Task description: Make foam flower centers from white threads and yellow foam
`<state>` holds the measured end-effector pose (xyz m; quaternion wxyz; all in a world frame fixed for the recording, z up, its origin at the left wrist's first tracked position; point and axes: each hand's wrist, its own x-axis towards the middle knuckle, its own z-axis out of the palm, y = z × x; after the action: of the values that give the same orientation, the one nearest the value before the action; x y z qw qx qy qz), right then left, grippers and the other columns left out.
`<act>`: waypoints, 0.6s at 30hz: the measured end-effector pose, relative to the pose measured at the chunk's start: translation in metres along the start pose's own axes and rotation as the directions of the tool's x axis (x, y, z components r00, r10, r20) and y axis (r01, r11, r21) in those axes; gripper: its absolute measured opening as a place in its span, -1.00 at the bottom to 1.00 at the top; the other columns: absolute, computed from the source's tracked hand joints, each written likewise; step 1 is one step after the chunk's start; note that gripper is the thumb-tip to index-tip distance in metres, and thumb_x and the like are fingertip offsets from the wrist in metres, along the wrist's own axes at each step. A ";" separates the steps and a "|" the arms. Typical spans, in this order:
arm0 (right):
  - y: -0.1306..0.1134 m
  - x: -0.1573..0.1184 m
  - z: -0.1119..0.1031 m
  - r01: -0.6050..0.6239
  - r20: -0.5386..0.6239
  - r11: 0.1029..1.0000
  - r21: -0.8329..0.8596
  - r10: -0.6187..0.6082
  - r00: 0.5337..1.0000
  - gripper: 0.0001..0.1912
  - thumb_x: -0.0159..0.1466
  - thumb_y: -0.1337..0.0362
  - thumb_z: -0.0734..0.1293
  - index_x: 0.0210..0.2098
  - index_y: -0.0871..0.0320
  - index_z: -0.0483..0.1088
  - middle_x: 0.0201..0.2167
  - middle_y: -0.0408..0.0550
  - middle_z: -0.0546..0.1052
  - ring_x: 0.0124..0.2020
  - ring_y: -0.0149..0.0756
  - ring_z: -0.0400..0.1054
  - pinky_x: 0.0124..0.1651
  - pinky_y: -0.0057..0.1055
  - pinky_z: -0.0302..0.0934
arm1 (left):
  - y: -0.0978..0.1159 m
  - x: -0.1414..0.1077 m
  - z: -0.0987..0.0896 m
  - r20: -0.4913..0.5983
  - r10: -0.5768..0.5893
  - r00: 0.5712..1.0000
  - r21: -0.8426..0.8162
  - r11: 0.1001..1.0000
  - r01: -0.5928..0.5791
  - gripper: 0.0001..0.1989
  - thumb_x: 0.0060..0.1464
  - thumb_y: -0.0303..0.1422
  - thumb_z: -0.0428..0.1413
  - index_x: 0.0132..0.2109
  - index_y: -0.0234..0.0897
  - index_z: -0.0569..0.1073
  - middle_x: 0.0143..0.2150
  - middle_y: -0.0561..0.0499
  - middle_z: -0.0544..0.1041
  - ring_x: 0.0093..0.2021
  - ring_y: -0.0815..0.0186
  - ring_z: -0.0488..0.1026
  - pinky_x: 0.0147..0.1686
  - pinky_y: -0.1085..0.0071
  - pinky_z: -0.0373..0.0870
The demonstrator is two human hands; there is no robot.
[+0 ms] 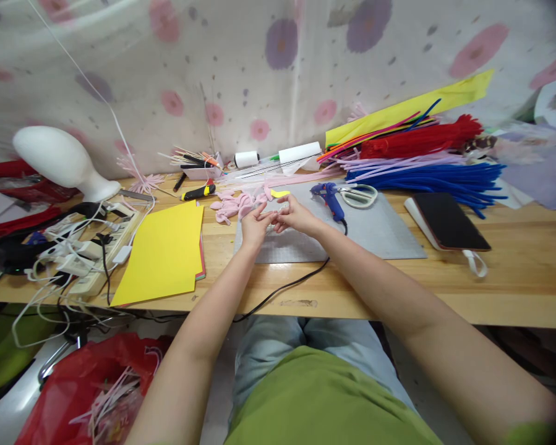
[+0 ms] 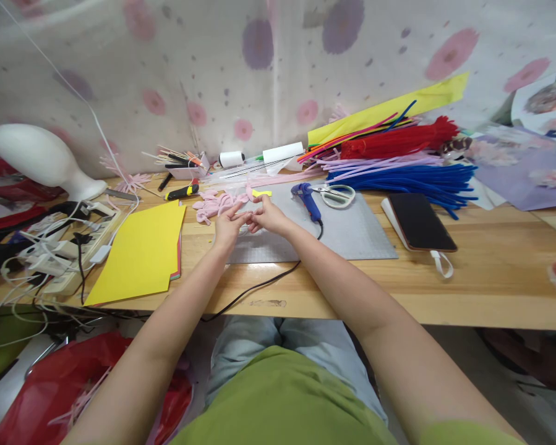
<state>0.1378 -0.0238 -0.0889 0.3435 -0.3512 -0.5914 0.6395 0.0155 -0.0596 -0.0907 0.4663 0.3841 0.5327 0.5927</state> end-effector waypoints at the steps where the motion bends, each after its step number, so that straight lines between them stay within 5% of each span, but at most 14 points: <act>1: -0.001 0.000 -0.001 -0.018 0.000 1.000 0.006 0.018 1.000 -0.57 0.11 0.42 0.34 -0.22 0.08 -0.03 -0.66 -0.33 0.41 -0.62 -0.42 0.38 -0.49 -0.45 0.36 | 0.000 0.000 0.000 0.000 -0.001 1.000 -0.001 1.000 0.001 -0.45 -0.21 -0.52 0.25 0.03 -0.38 0.42 -0.32 -0.10 0.59 -0.23 0.23 0.52 -0.07 0.26 0.38; 18: -0.014 -0.007 -0.011 -0.269 0.120 0.960 0.076 0.259 0.958 -0.50 0.06 0.51 0.36 -0.10 0.18 0.08 -0.57 -0.12 0.51 -0.62 -0.40 0.39 -0.47 -0.45 0.37 | 0.008 0.000 -0.008 0.200 -0.166 0.966 0.026 0.986 0.164 -0.37 -0.28 -0.45 0.31 0.03 -0.44 0.40 -0.40 -0.08 0.58 -0.45 0.34 0.48 -0.19 0.28 0.38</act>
<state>0.1509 -0.0233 -0.0753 0.2380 -0.3754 -0.5272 0.7242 0.0064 -0.0623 -0.0837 0.5636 0.3986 0.5156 0.5076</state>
